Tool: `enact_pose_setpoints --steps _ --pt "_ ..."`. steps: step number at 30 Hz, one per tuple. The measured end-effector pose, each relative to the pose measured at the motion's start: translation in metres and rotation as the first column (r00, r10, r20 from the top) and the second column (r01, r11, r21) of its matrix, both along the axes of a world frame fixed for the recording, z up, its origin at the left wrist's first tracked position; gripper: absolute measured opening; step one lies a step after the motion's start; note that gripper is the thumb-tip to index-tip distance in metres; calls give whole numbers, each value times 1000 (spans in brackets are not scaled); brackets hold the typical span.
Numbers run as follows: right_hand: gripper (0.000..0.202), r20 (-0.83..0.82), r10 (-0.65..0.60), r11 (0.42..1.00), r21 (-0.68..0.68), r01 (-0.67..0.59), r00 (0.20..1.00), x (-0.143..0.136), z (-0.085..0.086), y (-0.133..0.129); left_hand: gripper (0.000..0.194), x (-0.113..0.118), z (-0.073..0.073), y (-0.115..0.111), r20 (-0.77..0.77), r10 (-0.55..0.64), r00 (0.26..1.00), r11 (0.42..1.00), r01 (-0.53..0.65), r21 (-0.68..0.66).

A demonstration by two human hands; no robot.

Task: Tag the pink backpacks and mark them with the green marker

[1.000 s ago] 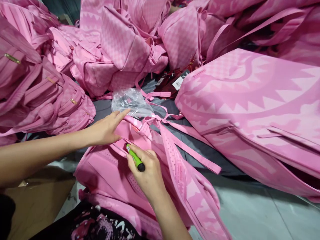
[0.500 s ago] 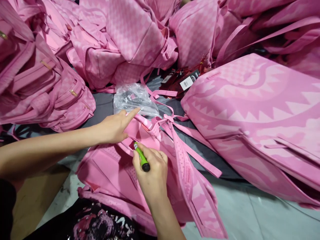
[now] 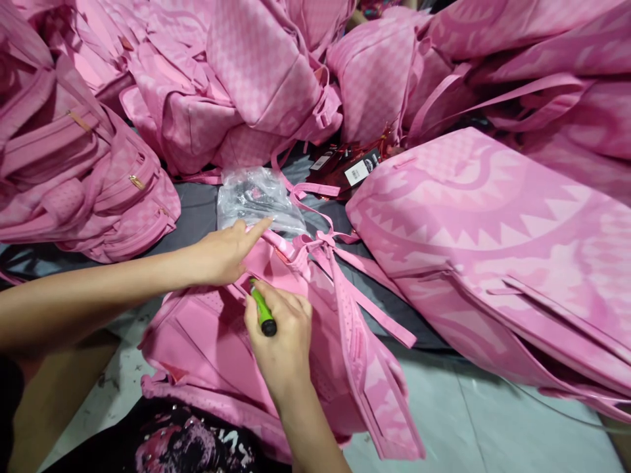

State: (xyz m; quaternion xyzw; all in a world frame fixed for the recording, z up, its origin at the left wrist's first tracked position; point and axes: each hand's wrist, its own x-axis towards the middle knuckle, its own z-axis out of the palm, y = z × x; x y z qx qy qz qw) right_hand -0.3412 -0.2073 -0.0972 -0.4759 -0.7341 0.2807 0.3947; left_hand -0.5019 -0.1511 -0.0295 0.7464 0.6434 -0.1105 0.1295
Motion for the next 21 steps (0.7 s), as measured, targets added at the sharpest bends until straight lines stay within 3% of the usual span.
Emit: enact_pose_setpoints --steps 11,15,18,21 --pt "19 37 -4 1000 1 4 999 0 2 2 91 2 -2 -2 -19 15 1000 1000 -14 22" --pt "19 32 35 997 -73 -33 999 0 1 3 88 3 -2 -6 -16 10 1000 999 -9 51" --pt "16 128 66 997 -49 -61 990 12 20 -11 88 0 3 -29 -27 27 999 997 -25 74" --pt "17 49 258 965 33 -260 965 43 60 -30 89 -11 9 -71 -27 70 997 989 -66 131"
